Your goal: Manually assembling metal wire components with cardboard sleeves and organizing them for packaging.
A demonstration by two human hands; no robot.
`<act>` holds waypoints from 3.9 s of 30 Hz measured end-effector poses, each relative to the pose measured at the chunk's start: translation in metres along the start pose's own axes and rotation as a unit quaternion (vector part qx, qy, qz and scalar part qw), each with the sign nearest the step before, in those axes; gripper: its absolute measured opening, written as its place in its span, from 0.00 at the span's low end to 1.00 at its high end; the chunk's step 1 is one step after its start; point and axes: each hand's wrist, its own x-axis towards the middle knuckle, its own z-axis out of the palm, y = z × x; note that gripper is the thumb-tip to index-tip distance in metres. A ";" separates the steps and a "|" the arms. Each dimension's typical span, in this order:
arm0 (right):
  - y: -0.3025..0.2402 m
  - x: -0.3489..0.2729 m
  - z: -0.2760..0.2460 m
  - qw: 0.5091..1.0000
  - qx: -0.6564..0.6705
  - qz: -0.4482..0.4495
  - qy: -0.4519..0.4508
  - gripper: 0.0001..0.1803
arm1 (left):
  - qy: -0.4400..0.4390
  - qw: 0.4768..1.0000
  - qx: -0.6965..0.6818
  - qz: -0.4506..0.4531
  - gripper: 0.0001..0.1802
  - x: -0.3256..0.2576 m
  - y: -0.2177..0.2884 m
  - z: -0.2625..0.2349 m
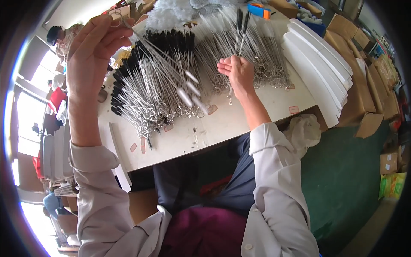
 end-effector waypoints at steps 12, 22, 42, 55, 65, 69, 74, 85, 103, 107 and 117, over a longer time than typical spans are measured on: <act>-0.047 -0.109 0.044 0.967 -0.015 0.015 -0.256 0.20 | 0.037 0.977 -0.079 -0.193 0.13 -0.049 0.011 0.021; -0.050 -0.134 0.056 0.956 -0.115 -0.081 -0.258 0.20 | -0.033 0.985 -0.105 -0.134 0.11 -0.083 0.021 0.003; -0.021 -0.212 0.078 0.879 0.122 0.287 -0.361 0.20 | 0.044 0.986 0.083 -0.140 0.10 -0.142 -0.012 -0.014; -0.005 -0.233 0.051 0.907 -0.112 0.226 -0.337 0.23 | 0.127 0.952 0.262 -0.097 0.01 -0.191 -0.062 -0.009; 0.020 -0.250 0.057 0.931 -0.214 0.053 -0.292 0.20 | 0.150 0.927 0.336 -0.069 0.02 -0.222 -0.069 0.000; 0.016 -0.248 0.056 0.916 -0.231 0.107 -0.310 0.16 | 0.095 0.906 0.412 -0.028 0.04 -0.242 -0.064 0.011; 0.026 -0.252 0.053 0.913 -0.241 0.082 -0.317 0.15 | 0.025 0.855 0.517 0.029 0.09 -0.261 -0.072 0.022; 0.048 -0.265 0.054 0.921 -0.251 -0.006 -0.296 0.15 | 0.186 0.555 0.719 -0.374 0.44 -0.341 -0.072 -0.066; 0.028 -0.273 0.060 0.903 -0.277 0.072 -0.320 0.11 | 0.375 0.784 0.191 -0.456 0.29 -0.351 -0.096 -0.108; 0.020 -0.277 0.065 0.889 -0.252 0.089 -0.373 0.13 | 0.426 0.826 -0.152 -0.336 0.37 -0.343 -0.081 -0.093; 0.016 -0.301 0.078 0.854 -0.228 0.168 -0.436 0.13 | 0.470 0.796 -0.321 -0.205 0.24 -0.358 -0.127 -0.082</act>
